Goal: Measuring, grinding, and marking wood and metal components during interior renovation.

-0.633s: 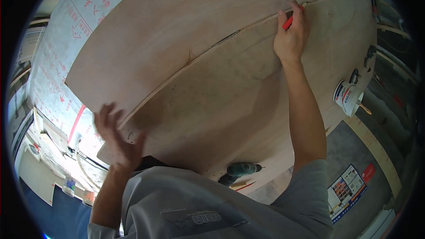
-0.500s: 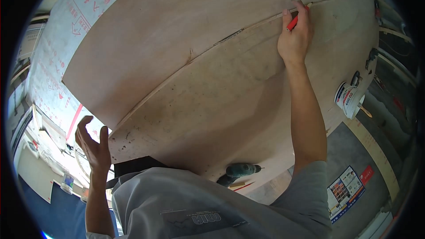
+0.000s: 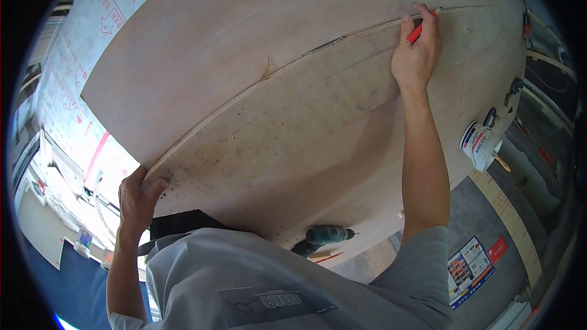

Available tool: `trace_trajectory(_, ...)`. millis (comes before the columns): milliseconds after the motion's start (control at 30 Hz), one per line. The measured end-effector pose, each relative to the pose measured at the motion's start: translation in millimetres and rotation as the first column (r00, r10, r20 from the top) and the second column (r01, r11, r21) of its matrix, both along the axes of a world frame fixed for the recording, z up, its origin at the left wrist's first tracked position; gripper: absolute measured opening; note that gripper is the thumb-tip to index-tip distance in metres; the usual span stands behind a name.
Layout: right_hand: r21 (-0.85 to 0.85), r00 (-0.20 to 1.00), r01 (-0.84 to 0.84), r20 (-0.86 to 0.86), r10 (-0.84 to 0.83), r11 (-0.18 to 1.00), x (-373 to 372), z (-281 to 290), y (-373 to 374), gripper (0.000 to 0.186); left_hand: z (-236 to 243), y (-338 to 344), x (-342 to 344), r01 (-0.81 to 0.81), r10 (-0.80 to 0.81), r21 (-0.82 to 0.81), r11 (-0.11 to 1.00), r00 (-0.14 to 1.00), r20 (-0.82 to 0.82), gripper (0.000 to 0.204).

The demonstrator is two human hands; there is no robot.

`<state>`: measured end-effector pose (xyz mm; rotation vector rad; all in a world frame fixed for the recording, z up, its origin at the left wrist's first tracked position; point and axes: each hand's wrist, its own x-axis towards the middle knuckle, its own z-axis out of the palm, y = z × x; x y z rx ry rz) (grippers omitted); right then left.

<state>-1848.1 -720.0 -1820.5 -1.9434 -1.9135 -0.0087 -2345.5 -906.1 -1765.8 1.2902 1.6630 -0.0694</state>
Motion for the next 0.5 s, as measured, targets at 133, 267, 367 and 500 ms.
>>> trace_trajectory(133,-0.001,1.000,0.002,-0.005,-0.002,1.000,-2,2,1,0.032,-2,-4,1,-0.043,0.044,0.023,0.999,0.999,-0.012,0.048)
trace_trajectory(267,0.007,1.000,0.013,0.001,-0.013,1.000,-3,0,1,0.031,-5,-7,-4,-0.044,0.045,0.032,0.999,0.999,-0.016,0.055)
trace_trajectory(367,0.003,1.000,0.021,-0.006,-0.021,1.000,-3,0,0,0.031,-7,-11,-5,-0.094,0.094,0.027,0.995,0.996,0.003,0.055)
trace_trajectory(500,-0.014,0.999,0.038,-0.013,-0.039,0.999,0,2,0,0.032,-5,-7,-4,-0.058,0.058,0.009,0.998,0.997,-0.051,0.056)
